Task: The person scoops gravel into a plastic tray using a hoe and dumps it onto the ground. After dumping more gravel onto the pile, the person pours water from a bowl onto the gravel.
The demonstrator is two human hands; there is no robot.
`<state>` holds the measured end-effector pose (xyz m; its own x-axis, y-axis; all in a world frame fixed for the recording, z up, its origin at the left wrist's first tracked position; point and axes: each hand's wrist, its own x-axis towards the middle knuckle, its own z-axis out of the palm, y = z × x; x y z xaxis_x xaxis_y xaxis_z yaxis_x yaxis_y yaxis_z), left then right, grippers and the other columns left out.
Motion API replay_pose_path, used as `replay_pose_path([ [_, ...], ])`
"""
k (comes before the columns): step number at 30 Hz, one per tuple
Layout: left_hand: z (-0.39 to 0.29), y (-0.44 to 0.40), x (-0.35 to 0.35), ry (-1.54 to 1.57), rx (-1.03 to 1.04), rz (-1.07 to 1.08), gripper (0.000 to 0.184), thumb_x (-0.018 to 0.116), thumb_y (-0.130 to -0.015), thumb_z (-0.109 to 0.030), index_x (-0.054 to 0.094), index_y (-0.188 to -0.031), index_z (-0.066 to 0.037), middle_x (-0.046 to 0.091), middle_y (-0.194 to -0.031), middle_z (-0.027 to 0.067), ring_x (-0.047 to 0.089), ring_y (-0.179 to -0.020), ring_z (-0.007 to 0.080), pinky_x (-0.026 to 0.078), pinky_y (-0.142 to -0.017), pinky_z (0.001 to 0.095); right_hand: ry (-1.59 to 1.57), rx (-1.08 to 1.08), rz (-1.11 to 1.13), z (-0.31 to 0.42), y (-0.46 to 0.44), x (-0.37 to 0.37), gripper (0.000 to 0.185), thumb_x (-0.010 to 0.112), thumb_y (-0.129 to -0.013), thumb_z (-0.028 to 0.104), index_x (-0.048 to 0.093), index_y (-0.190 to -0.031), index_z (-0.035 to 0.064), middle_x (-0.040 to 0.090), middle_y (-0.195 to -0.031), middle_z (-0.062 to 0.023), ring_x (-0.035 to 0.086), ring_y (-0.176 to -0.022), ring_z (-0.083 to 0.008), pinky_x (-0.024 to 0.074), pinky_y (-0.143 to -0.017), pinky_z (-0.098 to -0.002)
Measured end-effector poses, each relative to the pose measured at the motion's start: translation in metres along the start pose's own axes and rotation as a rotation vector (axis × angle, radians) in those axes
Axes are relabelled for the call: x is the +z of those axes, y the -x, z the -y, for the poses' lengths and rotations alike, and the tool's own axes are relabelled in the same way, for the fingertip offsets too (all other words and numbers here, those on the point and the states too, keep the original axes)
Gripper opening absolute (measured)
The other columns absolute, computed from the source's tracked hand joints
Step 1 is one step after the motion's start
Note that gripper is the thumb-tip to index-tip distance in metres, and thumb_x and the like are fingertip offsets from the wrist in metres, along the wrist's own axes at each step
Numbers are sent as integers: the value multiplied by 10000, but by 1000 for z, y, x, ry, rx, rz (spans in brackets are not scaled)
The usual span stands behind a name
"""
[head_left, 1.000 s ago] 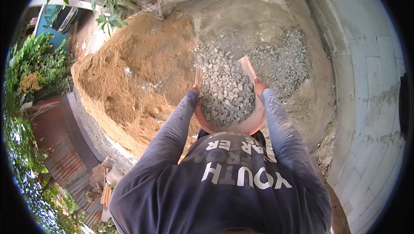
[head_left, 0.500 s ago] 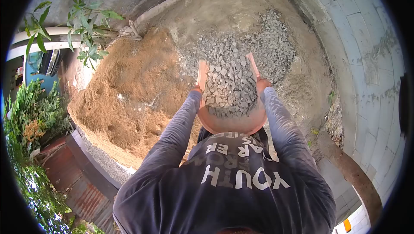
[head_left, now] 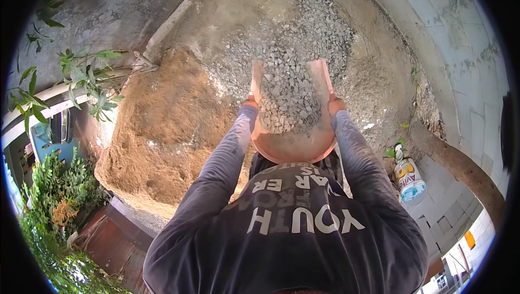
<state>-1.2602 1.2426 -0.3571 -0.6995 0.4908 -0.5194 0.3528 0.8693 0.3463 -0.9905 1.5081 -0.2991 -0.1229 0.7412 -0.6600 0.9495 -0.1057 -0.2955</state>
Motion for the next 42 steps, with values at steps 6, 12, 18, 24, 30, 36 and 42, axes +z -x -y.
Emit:
replay_pose_path([
  [6,-85,14,28,71,113,260,699,376,-842,-652,568,-1092,-28,616,-725,128,571,-538,272,448,-475,415,-6,241,100,-94,1,5,690,283,-927,558,612,-692,0,611,-694,-166,603,-596,-325,488,-596,-448],
  [12,-141,-24,16,164,135,321,628,415,-853,-598,564,-1104,-42,629,-756,115,563,-535,252,435,-472,392,-353,214,185,-66,-1,-44,481,334,-953,370,579,-730,23,555,-582,-111,522,-442,-235,442,-424,-409],
  [18,-114,-78,-71,508,-144,479,560,453,-863,-545,560,-1115,-56,642,-787,102,555,-532,232,422,-469,369,-438,39,111,61,11,-184,399,356,-921,293,559,-752,-6,590,-640,-144,541,-451,-231,446,-401,-391],
  [24,-59,30,-1,876,-448,709,494,492,-874,-491,556,-1126,-71,654,-818,88,547,-529,212,408,-466,346,-79,342,544,-127,-109,-66,388,386,-895,288,612,-803,-14,624,-713,-204,579,-518,-269,486,-482,-407],
  [30,11,147,36,1044,-814,757,434,531,-884,-437,552,-1137,-85,667,-849,75,539,-526,192,395,-463,323,905,122,568,-250,-29,-68,343,766,-637,345,704,-810,55,683,-780,-118,642,-652,-254,515,-616,-383],
  [36,131,79,54,475,-161,349,341,491,-910,-381,587,-1090,-109,665,-840,74,550,-531,164,433,-456,326,135,243,150,-172,28,-201,214,546,-846,194,666,-799,23,648,-804,-146,604,-690,-150,468,-529,-340],
  [42,79,94,-33,950,-466,81,313,492,-906,-346,548,-1105,-111,672,-911,58,563,-547,184,440,-451,330,-530,214,-183,-152,-40,-214,279,440,-884,210,602,-994,11,644,-935,-162,638,-752,-231,494,-578,-402],
])
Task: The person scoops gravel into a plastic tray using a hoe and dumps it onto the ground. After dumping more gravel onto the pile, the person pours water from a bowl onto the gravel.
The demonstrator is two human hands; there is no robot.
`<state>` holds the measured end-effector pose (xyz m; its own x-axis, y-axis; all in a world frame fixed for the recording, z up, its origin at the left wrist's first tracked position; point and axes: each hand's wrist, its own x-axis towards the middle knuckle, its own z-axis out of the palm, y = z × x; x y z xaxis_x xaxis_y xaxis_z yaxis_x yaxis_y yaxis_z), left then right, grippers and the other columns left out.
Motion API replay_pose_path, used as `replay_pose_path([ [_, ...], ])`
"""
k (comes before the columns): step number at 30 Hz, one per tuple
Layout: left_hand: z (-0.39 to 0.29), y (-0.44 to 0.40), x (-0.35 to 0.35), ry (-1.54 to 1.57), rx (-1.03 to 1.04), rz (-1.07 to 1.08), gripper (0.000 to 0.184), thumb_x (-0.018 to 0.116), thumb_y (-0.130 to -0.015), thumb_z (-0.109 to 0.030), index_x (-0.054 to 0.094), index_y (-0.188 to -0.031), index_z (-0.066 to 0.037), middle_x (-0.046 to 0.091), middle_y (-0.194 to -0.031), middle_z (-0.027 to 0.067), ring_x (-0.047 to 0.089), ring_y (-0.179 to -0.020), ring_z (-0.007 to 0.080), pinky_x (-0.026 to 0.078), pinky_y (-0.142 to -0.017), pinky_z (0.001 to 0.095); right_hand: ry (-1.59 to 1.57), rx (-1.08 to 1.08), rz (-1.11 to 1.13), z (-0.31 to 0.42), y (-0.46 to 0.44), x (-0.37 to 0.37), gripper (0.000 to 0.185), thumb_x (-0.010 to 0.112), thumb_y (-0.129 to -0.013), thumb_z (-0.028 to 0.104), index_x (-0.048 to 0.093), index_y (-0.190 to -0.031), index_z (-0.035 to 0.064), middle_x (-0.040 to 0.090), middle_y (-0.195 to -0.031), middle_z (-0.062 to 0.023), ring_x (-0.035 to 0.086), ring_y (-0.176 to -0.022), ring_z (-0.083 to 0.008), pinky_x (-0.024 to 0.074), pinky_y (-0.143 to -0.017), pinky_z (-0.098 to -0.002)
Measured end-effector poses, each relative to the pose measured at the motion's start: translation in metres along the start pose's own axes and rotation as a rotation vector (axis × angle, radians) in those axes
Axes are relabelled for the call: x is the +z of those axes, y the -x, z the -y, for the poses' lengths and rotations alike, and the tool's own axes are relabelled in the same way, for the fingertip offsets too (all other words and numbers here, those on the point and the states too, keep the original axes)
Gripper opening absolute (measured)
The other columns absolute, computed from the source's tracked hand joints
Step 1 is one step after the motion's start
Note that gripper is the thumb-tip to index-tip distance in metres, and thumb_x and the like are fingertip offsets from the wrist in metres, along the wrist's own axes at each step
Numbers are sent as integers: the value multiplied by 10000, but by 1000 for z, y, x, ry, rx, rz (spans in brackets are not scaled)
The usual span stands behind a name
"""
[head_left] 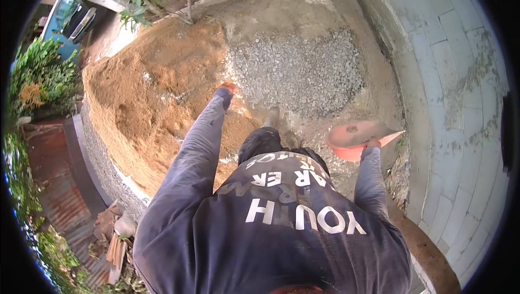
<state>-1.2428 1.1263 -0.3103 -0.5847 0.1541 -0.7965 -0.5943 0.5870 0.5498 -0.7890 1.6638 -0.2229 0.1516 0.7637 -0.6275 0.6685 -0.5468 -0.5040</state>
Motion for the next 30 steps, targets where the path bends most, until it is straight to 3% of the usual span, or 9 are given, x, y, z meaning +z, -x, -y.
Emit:
replay_pose_path([
  [1,-4,22,10,140,3,38,369,478,-856,-339,580,-1095,-77,687,-905,94,600,-590,186,466,-513,329,91,-55,22,4,-4,7,297,422,-891,213,591,-1027,10,643,-956,-164,643,-762,-244,498,-586,-412],
  [5,22,181,83,-17,24,122,622,571,-810,-566,531,-1217,-97,646,-1058,86,627,-758,210,496,-635,346,2064,-801,331,28,81,-3,349,521,-859,287,614,-1161,139,612,-1185,-27,529,-1157,-221,423,-875,-434],
  [7,104,198,120,-531,137,174,957,561,-697,-726,385,-1375,-73,412,-1367,225,380,-1282,341,304,-1055,390,2179,-880,400,18,84,3,348,531,-859,303,621,-1157,146,612,-1183,-11,537,-1148,-198,435,-884,-381],
  [8,126,238,137,-492,10,250,1025,560,-668,-752,354,-1385,-48,360,-1402,228,316,-1328,324,249,-1090,385,2251,-917,422,18,83,1,348,536,-859,310,624,-1154,149,612,-1181,-2,541,-1143,-187,440,-889,-355],
  [11,186,296,188,29,79,-93,984,614,-703,-663,297,-1413,-60,383,-1394,210,342,-1314,321,276,-1074,367,1713,-700,258,-20,-3,37,328,514,-876,299,631,-1145,153,613,-1177,9,539,-1141,-161,454,-904,-325],
  [14,232,303,181,176,26,-15,893,596,-759,-611,308,-1411,-74,393,-1393,194,374,-1295,308,304,-1054,357,2250,-1464,403,-40,-71,80,345,496,-884,269,601,-1181,128,591,-1211,4,542,-1137,-222,477,-898,-338],
  [15,247,296,180,212,12,34,866,587,-775,-598,311,-1411,-78,395,-1395,188,383,-1290,303,311,-1048,354,1901,-1254,316,-23,-46,88,391,472,-892,311,557,-1199,84,601,-1167,-83,561,-1104,-261,474,-897,-361],
  [21,216,380,158,-378,-161,218,845,478,-804,-657,315,-1411,-91,363,-1419,169,343,-1317,302,264,-1079,383,1404,-1144,380,-20,49,188,463,431,-922,364,447,-1265,52,582,-1155,-167,593,-1048,-313,491,-859,-374],
  [30,305,472,257,-82,-122,63,788,402,-827,-665,328,-1409,-139,375,-1396,187,351,-1297,340,252,-1081,406,2237,-1768,415,-64,180,225,351,428,-928,288,536,-1241,170,566,-1193,-60,486,-1161,-270,367,-955,-431],
])
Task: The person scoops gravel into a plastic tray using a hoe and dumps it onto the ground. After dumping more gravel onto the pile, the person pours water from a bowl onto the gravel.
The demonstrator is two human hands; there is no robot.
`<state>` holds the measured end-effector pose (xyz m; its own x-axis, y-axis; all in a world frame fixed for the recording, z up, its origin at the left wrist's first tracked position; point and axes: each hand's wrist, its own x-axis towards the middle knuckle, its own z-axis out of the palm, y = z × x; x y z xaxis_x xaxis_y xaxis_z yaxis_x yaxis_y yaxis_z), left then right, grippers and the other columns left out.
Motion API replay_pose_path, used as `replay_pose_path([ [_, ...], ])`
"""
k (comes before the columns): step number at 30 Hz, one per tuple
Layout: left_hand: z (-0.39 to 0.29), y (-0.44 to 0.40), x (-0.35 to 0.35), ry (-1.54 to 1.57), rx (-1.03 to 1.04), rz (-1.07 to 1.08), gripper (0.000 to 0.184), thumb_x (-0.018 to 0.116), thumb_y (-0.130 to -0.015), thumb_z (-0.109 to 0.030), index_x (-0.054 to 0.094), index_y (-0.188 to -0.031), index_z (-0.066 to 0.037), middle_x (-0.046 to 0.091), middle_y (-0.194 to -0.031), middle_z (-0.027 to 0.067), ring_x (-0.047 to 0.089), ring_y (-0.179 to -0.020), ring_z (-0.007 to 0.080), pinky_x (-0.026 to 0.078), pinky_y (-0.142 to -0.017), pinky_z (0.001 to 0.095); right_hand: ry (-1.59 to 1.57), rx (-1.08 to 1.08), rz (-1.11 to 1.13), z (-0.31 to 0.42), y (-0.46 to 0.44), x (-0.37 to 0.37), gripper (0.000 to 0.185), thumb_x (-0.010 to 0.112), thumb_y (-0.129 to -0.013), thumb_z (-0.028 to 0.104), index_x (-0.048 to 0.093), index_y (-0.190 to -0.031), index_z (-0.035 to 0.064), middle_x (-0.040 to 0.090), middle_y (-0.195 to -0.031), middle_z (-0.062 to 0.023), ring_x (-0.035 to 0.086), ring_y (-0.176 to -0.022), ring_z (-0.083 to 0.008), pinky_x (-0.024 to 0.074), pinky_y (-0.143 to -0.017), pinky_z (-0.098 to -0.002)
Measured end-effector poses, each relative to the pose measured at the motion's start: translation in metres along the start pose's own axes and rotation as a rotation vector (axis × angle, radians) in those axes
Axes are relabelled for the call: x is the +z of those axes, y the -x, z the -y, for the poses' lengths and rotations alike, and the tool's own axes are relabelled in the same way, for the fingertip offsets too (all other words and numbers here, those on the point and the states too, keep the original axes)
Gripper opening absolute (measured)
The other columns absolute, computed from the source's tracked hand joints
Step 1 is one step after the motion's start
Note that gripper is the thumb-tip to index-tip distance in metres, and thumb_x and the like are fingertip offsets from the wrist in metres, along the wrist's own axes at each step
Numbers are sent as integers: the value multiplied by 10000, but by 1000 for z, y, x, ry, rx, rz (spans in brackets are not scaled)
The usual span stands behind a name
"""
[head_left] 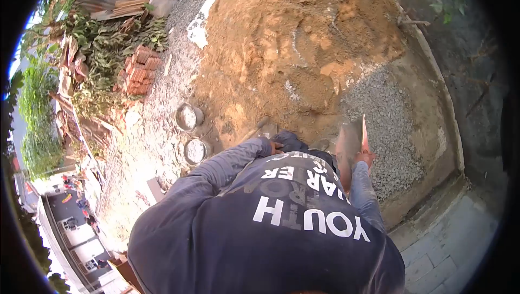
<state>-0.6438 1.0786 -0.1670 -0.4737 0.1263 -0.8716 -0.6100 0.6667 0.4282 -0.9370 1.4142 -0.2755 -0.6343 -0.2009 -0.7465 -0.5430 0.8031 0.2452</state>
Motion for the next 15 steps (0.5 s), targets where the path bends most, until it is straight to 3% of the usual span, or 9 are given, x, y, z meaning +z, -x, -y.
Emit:
replay_pose_path([
  [1,8,9,12,63,6,-89,722,414,-844,-625,370,-1390,-155,421,-1355,207,401,-1261,341,288,-1060,406,382,-115,27,8,10,-27,347,477,-907,321,568,-1206,171,570,-1188,-63,518,-1127,-295,394,-935,-433],
  [2,16,21,24,119,14,-176,658,425,-862,-585,412,-1372,-170,467,-1313,227,450,-1226,343,324,-1040,405,376,-127,-22,19,9,-38,346,489,-899,319,575,-1195,163,578,-1175,-68,534,-1099,-293,411,-906,-427],
  [3,-5,68,13,212,-15,-344,470,534,-854,-460,581,-1215,-165,599,-1139,205,571,-1081,310,424,-945,385,366,-137,-69,28,8,-48,344,500,-891,317,582,-1184,155,586,-1162,-72,550,-1071,-291,428,-876,-420],
  [6,22,86,33,585,-152,-562,320,634,-811,-297,644,-1072,-113,652,-1014,153,620,-978,268,470,-870,349,338,-174,-194,34,-12,-70,342,534,-868,310,601,-1150,130,612,-1124,-85,597,-988,-286,480,-786,-400],
  [7,27,88,42,746,-204,-638,241,664,-779,-172,647,-1002,-84,664,-967,112,630,-932,237,481,-831,313,279,-184,-238,38,-19,-76,342,546,-859,316,610,-1131,119,622,-1099,-92,609,-964,-285,489,-762,-400],
  [10,52,75,79,804,96,-811,300,639,-783,-224,659,-1051,-90,677,-970,112,635,-916,277,486,-818,349,-12,-229,-361,58,-48,-108,357,587,-829,347,637,-1059,79,653,-997,-117,635,-898,-284,500,-704,-416],
  [11,54,77,89,708,185,-831,370,597,-833,-334,629,-1113,-93,650,-1059,129,604,-1006,267,448,-893,355,-66,-310,-344,70,-48,-124,353,600,-818,346,631,-1032,66,651,-940,-129,637,-855,-283,498,-692,-419],
  [13,54,67,110,740,225,-785,426,557,-857,-401,609,-1149,-94,618,-1127,140,571,-1066,268,418,-936,358,-189,-459,-296,91,-50,-148,353,627,-798,342,617,-979,39,648,-825,-155,642,-768,-281,493,-667,-426],
  [15,51,54,130,778,235,-827,480,517,-875,-458,596,-1171,-89,589,-1183,150,544,-1111,275,396,-967,366,-342,-462,-119,124,-43,-169,311,630,-798,317,587,-898,26,623,-750,-166,624,-704,-291,486,-663,-421],
])
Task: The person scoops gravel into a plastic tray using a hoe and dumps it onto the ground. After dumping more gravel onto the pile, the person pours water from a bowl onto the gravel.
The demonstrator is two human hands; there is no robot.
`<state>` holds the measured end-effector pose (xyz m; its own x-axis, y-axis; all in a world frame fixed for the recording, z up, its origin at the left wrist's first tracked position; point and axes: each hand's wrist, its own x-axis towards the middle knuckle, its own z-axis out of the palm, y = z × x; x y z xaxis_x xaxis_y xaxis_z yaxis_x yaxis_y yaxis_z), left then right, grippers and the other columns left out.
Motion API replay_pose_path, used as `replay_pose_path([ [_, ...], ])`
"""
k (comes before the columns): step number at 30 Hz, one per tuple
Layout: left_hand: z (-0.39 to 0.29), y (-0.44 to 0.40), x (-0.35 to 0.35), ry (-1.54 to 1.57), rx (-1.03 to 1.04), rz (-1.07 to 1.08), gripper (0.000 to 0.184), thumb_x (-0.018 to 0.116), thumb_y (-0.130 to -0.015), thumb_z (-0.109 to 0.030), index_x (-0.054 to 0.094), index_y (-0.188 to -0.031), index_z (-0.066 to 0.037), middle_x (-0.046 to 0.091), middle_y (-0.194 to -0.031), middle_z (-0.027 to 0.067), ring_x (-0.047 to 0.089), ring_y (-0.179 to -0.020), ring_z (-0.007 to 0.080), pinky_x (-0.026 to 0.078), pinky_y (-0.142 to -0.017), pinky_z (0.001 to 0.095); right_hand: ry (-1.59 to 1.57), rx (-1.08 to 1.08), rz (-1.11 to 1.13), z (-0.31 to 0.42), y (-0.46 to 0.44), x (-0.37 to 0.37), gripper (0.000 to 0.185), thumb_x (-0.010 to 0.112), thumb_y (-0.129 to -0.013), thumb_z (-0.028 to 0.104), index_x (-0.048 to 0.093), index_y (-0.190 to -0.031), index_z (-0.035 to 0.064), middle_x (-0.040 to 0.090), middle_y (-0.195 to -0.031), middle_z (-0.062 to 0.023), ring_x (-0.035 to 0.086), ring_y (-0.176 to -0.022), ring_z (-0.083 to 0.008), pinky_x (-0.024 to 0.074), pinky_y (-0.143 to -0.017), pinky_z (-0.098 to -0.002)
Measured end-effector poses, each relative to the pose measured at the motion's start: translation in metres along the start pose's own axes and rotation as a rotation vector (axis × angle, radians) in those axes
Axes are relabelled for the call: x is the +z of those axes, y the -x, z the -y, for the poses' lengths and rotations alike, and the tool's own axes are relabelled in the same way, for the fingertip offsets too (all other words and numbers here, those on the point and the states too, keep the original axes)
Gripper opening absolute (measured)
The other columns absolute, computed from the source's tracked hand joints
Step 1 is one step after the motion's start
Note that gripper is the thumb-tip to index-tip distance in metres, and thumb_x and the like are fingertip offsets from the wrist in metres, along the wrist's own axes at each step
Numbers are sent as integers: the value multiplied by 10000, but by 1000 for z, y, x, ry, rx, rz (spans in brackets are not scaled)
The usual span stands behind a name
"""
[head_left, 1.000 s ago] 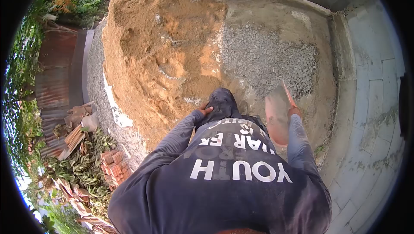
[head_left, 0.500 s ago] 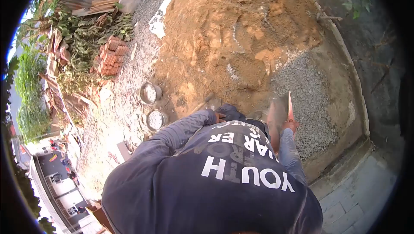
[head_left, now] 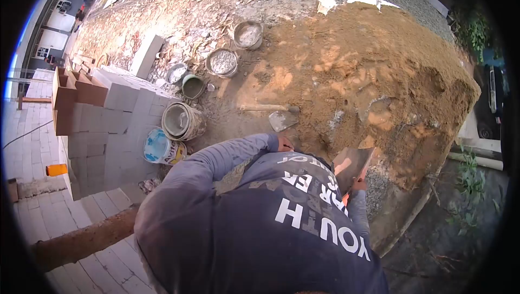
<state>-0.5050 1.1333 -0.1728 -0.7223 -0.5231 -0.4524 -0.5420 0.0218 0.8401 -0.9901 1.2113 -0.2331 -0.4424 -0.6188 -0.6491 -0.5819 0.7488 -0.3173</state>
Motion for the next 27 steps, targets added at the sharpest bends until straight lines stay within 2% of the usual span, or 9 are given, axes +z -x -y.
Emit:
replay_pose_path([
  [3,-5,36,22,-14,-90,-263,534,484,-876,-511,597,-1171,-80,568,-1216,155,524,-1134,292,382,-983,379,175,-244,8,45,-43,-20,302,611,-822,298,564,-853,1,619,-727,-179,622,-681,-310,487,-644,-416],
  [5,33,52,62,17,-360,-366,559,466,-876,-529,573,-1201,-87,559,-1226,159,542,-1105,304,391,-975,390,402,-490,-38,61,-64,-13,311,590,-846,290,555,-849,-19,628,-741,-187,628,-689,-324,491,-627,-413],
  [9,30,94,147,196,-779,-249,524,425,-901,-503,580,-1198,-100,612,-1115,192,571,-1060,328,409,-958,406,316,-450,37,61,-134,-10,311,578,-835,298,573,-878,-9,625,-749,-186,627,-728,-330,480,-672,-434],
  [11,21,101,180,379,-778,-276,595,381,-883,-570,595,-1166,-93,626,-1095,177,620,-939,330,457,-891,417,334,-494,56,71,-131,-12,312,583,-829,299,575,-892,-6,626,-758,-194,628,-734,-334,482,-683,-437],
  [12,-34,105,162,614,-888,-325,663,333,-874,-626,642,-1086,-79,659,-1011,164,631,-922,298,465,-861,396,358,-536,68,82,-135,-12,313,586,-826,300,575,-899,-4,627,-763,-198,628,-737,-335,483,-689,-438],
  [16,2,83,216,870,-1000,-526,711,338,-856,-668,634,-1093,-66,652,-1041,159,621,-942,273,454,-853,375,523,-648,240,106,-120,8,373,632,-784,337,583,-879,-21,638,-818,-211,635,-756,-338,497,-719,-417],
  [20,-102,123,193,736,-795,-767,678,439,-857,-597,549,-1210,-28,609,-1141,192,576,-1054,301,420,-915,369,692,-749,260,124,-143,45,383,626,-792,344,580,-879,-27,642,-816,-211,637,-742,-349,503,-704,-417],
  [23,-30,141,269,726,-715,-756,665,508,-836,-552,504,-1262,-42,579,-1191,196,553,-1105,316,404,-963,363,813,-753,460,159,-161,67,343,591,-840,334,582,-872,-8,638,-736,-163,629,-633,-292,512,-614,-400],
  [27,-105,227,211,533,-610,-674,890,734,-694,-407,293,-1409,-111,477,-1314,185,489,-1185,329,361,-1031,386,665,-710,562,159,-243,121,296,535,-896,323,592,-873,34,605,-650,-90,587,-532,-199,496,-513,-356],
])
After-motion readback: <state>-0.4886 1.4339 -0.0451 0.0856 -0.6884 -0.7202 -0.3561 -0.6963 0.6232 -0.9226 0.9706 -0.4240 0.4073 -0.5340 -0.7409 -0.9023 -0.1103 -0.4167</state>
